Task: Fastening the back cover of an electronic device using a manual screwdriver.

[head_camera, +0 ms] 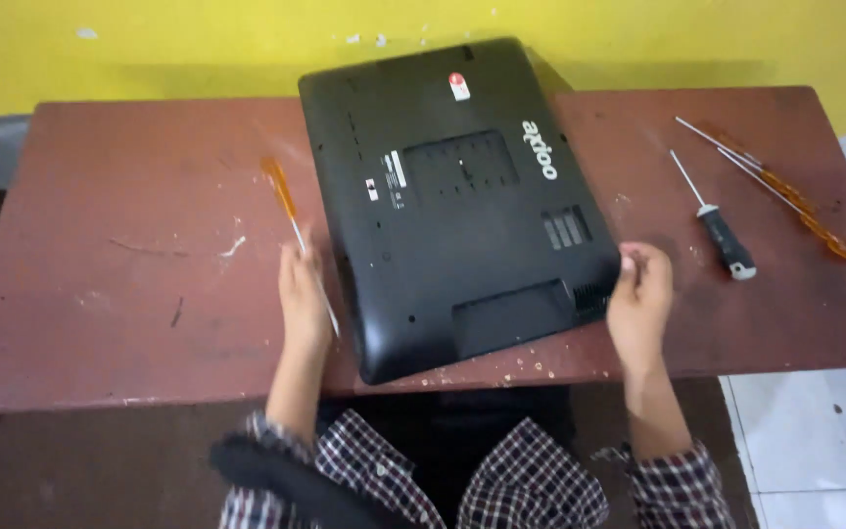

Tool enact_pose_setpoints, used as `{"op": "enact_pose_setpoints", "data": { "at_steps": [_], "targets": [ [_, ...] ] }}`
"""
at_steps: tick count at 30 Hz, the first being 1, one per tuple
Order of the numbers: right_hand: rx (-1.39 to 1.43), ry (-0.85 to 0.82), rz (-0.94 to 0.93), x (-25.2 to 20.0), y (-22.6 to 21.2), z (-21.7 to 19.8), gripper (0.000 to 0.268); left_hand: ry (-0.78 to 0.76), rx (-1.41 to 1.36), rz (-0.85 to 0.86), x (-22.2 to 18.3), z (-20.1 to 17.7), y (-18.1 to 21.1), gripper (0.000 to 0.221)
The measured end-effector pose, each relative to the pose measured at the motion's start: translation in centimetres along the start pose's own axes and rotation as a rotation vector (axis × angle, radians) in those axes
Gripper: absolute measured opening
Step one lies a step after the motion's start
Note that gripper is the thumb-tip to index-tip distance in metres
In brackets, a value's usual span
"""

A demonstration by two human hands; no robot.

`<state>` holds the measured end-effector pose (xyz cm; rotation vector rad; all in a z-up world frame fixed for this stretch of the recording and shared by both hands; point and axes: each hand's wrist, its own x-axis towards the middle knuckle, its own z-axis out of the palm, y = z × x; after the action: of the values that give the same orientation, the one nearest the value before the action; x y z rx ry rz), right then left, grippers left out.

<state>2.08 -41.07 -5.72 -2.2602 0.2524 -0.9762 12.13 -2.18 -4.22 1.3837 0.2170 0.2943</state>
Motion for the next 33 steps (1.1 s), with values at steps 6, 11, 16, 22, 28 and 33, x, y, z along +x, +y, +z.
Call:
{"op": "enact_pose_setpoints", "data": {
  "at_steps": [6, 11, 16, 22, 28, 33],
  "targets": [
    [-0.107, 0.042, 0.152, 0.8, -1.3, 3.5, 0.016, -0.281, 0.119, 0.221, 10.2, 2.9, -2.8, 0.015],
    [-0.145, 0.050, 0.167, 0.9, -2.4, 3.3, 0.012, -0.374, 0.468, 0.551, 15.3, 5.8, -4.2, 0.010],
    [-0.216, -0.015, 0.256, 1.6, -1.6, 3.6, 0.012, -0.683, 0.798, 0.643, 13.1, 7.3, -3.5, 0.010],
    [-0.261, -0.058, 0.156, 4.1, 1.7, 4.8, 0.010, -0.782, 0.943, 0.704, 9.7, 6.9, -2.2, 0.012],
    [-0.217, -0.117, 0.186, 6.2, 3.2, 4.4, 0.014, -0.774, 0.991, 0.733, 7.3, 7.4, -2.0, 0.016],
    [-0.076, -0.187, 0.050, 9.6, 5.7, 4.8, 0.014, -0.659, 1.190, 0.767, 1.1, 7.3, -0.9, 0.019]
  ]
}}
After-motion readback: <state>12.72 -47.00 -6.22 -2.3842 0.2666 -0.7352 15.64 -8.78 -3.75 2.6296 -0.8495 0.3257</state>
